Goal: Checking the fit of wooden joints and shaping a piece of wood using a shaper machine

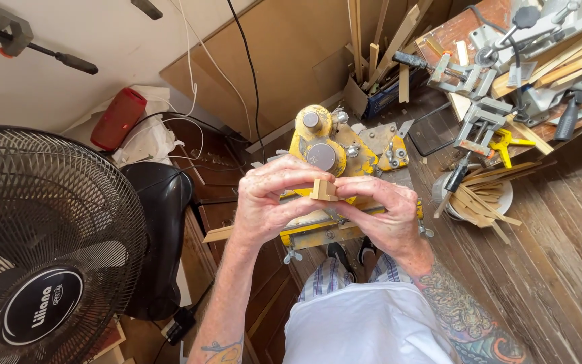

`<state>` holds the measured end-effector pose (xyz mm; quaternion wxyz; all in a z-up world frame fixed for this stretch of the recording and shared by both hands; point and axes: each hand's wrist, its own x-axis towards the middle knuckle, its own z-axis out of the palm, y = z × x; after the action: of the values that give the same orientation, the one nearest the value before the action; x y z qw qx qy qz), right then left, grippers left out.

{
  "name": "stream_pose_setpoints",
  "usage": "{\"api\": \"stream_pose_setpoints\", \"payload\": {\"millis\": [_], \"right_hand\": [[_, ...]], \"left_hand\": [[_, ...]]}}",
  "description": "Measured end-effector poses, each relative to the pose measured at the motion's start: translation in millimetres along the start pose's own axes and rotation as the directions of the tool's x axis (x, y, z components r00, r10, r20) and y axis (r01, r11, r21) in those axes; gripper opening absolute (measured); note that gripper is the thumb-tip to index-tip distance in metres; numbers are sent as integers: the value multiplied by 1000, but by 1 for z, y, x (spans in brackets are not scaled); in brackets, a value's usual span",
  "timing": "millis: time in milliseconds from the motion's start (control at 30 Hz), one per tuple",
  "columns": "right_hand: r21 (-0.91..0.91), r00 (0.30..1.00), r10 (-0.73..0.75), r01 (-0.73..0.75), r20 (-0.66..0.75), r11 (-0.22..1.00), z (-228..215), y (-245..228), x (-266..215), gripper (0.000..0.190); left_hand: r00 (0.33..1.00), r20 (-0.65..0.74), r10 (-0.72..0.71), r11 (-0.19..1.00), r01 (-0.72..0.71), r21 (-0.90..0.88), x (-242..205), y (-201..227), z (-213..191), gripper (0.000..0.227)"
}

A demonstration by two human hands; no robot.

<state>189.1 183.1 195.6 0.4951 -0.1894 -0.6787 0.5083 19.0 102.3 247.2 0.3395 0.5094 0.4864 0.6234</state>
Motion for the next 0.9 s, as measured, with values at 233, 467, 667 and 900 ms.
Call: {"api": "stream_pose_setpoints", "payload": {"millis": [233, 467, 667, 900], "right_hand": [[-34, 1000, -18, 19, 15, 999, -1, 1, 2, 21], [-29, 999, 16, -15, 44, 999, 0, 0, 3, 22], [-97, 997, 40, -34, 66, 995, -7, 8, 1, 23], [-153, 994, 73, -60, 76, 986, -16, 17, -3, 25]], "left_hand": [[999, -42, 22, 999, -21, 30, -5, -10, 1, 34], [999, -38, 28, 1000, -28, 8, -6, -24, -5, 34], [999, -43, 26, 1000, -26, -1, -3, -24, 0, 33], [999, -19, 38, 999, -38, -5, -2, -25, 4, 35]]}}
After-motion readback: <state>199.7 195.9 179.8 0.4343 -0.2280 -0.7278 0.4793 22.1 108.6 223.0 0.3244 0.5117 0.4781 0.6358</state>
